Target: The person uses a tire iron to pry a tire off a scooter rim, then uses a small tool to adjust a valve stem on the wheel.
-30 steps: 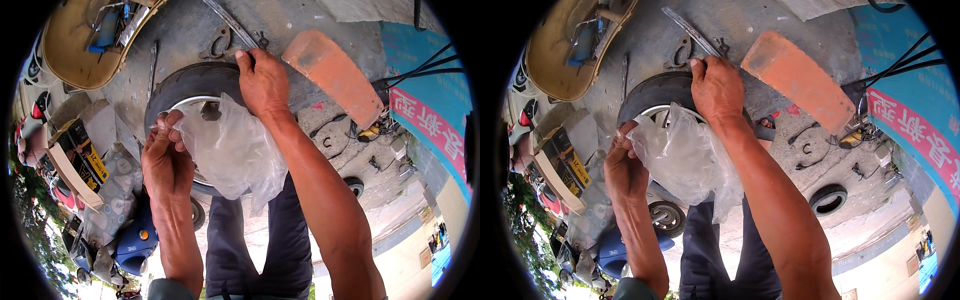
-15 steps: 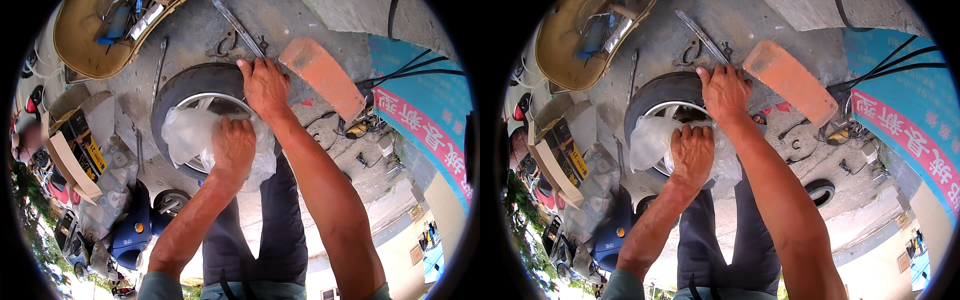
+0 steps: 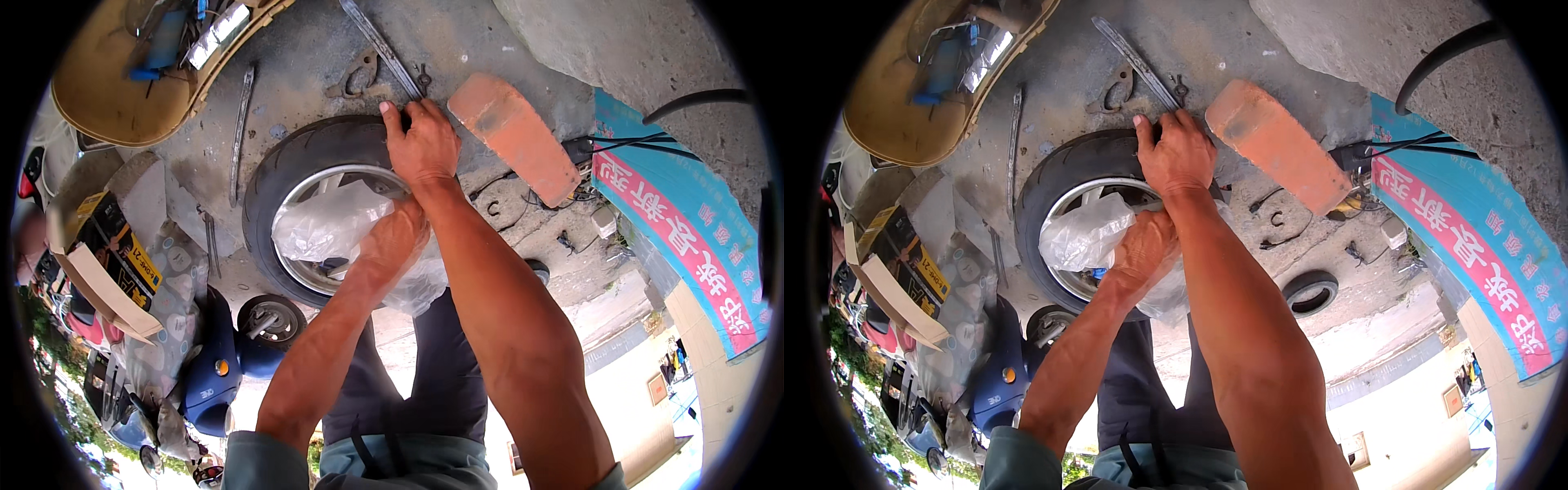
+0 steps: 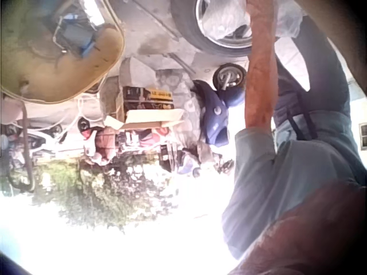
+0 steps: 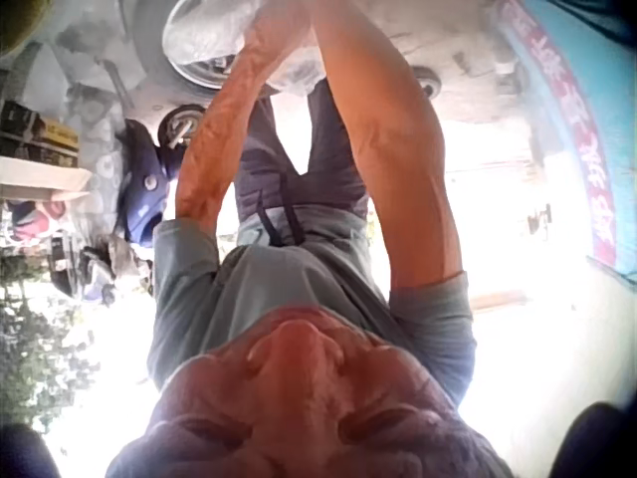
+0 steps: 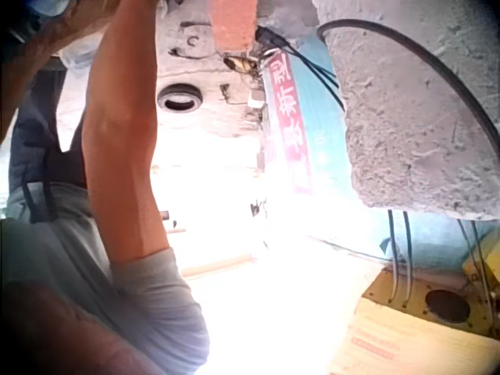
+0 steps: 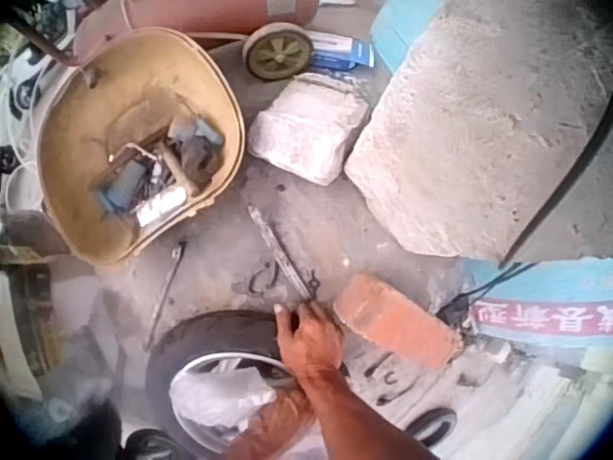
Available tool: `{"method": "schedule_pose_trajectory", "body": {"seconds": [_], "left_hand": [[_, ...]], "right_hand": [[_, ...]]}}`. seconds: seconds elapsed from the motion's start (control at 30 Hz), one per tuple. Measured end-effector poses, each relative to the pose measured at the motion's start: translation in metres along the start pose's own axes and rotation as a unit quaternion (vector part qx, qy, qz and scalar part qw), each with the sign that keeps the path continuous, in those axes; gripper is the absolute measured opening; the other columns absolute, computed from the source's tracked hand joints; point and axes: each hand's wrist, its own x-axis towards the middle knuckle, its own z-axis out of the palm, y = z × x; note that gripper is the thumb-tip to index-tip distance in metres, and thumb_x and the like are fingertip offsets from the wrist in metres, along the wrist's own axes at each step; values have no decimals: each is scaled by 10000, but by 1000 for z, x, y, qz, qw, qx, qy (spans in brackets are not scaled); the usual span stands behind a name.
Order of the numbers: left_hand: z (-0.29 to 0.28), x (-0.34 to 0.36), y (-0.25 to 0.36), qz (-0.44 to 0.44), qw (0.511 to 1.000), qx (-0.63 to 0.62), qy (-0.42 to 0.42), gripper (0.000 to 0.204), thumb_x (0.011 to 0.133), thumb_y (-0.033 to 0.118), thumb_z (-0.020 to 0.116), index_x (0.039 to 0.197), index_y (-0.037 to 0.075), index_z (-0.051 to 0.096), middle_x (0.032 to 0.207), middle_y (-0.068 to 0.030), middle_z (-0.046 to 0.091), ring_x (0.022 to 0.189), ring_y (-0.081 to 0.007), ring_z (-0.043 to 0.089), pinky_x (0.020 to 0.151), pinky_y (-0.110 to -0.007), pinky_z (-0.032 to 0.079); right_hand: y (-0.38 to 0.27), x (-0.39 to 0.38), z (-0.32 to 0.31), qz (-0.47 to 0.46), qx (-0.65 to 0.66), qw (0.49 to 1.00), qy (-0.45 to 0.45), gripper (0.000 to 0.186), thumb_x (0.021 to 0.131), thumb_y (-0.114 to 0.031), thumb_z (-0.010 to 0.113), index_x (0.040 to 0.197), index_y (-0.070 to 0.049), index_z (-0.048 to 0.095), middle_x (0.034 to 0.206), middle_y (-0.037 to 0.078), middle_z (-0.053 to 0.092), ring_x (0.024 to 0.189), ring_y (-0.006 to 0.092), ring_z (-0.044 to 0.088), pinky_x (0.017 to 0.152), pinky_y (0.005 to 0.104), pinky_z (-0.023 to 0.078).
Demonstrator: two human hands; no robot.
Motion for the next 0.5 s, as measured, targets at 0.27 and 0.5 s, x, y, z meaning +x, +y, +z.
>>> {"method": "schedule_pose_trajectory", "body": {"seconds": [0.27, 0.5], "left_hand": [[-30, 10, 12, -136, 976, -145, -89, 275, 978, 249, 571, 1008, -4, 673, 909, -276, 700, 835, -475, 709, 728, -551, 579], [-43, -11, 23, -146, 972, -150, -110, 304, 981, 278, 565, 1007, -14, 645, 852, -285, 701, 816, -452, 725, 730, -591, 569]], "right_hand": [[1, 10, 4, -46, -9, 999, -2, 430, 991, -457, 612, 858, -50, 650, 989, 112, 647, 1023, 356, 635, 840, 506, 521], [2, 13, 4, -38, -23, 999, -18, 456, 1014, -486, 572, 876, -56, 634, 995, 107, 644, 1028, 363, 634, 836, 518, 515]]}}
